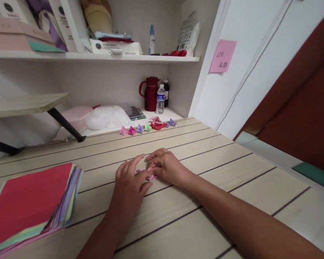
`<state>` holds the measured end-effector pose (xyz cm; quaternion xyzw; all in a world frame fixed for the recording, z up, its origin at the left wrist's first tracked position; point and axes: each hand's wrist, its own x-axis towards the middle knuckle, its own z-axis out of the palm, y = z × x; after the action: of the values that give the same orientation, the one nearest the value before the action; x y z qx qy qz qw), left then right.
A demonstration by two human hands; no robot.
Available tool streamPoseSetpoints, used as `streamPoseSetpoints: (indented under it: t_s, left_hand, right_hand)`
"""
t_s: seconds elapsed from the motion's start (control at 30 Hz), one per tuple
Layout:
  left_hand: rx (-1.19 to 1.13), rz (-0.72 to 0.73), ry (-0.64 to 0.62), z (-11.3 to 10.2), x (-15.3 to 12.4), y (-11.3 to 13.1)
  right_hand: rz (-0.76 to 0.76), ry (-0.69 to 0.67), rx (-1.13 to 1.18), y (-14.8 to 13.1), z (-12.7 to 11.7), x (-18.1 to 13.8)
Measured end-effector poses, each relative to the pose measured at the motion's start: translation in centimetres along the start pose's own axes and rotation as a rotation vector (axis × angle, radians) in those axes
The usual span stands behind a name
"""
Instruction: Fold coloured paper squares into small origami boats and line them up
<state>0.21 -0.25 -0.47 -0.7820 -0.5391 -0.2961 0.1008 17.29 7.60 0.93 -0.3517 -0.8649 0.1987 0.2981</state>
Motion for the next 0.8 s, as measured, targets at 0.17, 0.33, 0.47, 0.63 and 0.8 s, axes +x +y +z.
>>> streamPoseSetpoints:
  t_s: [0.17,0.33,0.47,0.63,0.8]
  left_hand:
    - [0.089,0.088,0.02,0.0,0.3,0.2]
    - [0.151,0.178,0.063,0.0,0.6,0.7]
    - [0.191,0.168,0.094,0.3,0.6,1.2]
    - [0.137,-0.032,0.035,0.8,0.1,2.2]
    - [0.087,-0.104,0.058,0.7,-0.3,2.5]
  right_hand:
    - [0.018,-0.033,0.017,0.2,0.0,0.3]
    - [0.012,-0.057,0.011,0.6,0.1,0.4]
    - [-0.004,-0.052,-0.012,0.6,0.2,0.3]
    - [-0.048,-0.045,-0.038,0.1,0.2,0.0]
    - [-0.104,-0.017,-0.065,-0.2,0.2,-0.3]
